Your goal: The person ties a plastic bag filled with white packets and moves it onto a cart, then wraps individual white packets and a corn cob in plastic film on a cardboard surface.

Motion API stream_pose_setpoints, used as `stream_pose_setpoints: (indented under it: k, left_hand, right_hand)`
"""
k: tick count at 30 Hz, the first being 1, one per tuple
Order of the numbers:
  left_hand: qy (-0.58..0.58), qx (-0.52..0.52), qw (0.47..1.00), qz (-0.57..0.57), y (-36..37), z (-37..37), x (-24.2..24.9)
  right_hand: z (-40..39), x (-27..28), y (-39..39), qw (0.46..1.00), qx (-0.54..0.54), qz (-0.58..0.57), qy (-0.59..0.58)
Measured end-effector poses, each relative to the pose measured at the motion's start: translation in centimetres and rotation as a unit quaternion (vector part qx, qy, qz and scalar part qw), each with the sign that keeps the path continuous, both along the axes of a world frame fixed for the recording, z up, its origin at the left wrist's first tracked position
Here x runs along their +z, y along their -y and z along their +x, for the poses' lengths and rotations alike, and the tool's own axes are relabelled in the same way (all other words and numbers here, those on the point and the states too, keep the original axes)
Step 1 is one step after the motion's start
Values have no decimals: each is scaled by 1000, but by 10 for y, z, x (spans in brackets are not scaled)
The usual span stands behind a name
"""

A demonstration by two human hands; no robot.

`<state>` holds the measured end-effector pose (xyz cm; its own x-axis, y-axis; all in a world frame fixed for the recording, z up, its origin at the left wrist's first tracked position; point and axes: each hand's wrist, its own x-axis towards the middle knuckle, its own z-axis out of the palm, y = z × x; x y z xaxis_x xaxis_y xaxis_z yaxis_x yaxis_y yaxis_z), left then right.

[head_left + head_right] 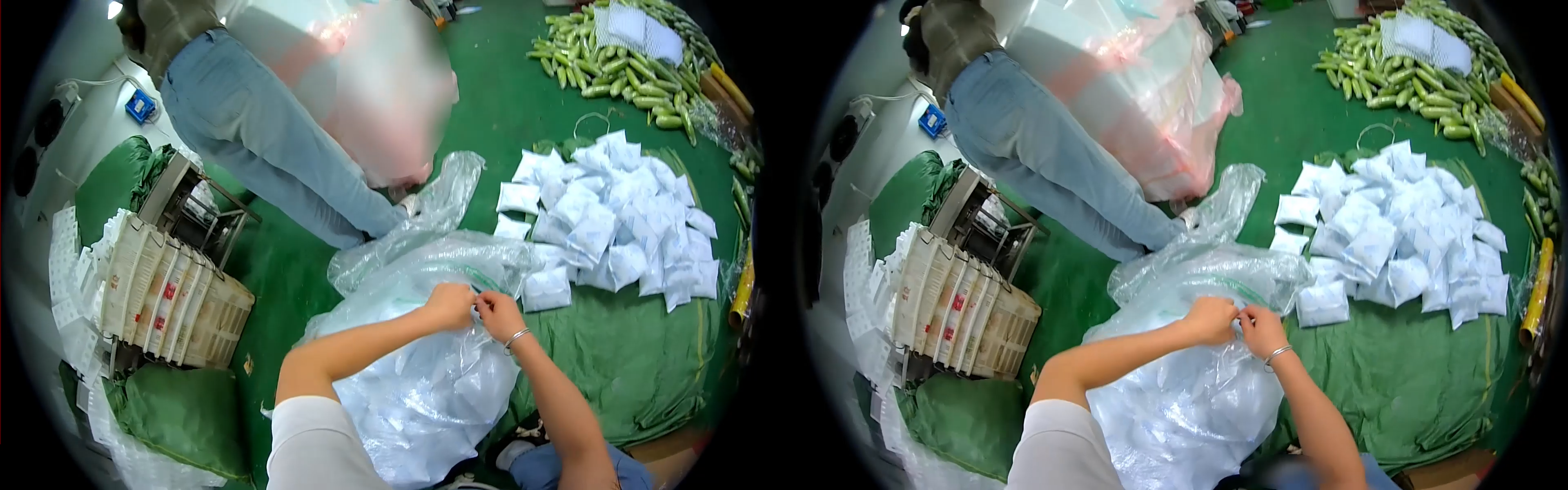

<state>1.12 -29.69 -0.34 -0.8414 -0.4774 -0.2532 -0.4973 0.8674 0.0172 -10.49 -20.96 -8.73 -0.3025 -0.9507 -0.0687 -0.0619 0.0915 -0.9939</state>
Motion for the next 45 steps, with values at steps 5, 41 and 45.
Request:
stream_pose_setpoints:
  k: [5, 41, 45]
  left_hand:
    - [-185, 79, 967, 155, 14, 38, -24]
    - [-270, 143, 944, 128, -14, 42, -13]
    - [-263, 134, 927, 230, 0, 40, -12]
  right_hand:
    - [-5, -1, 9, 994, 100, -22, -35]
    - [-22, 0, 34, 932, 257, -193, -168]
    - [-14, -6, 31, 925, 235, -229, -192]
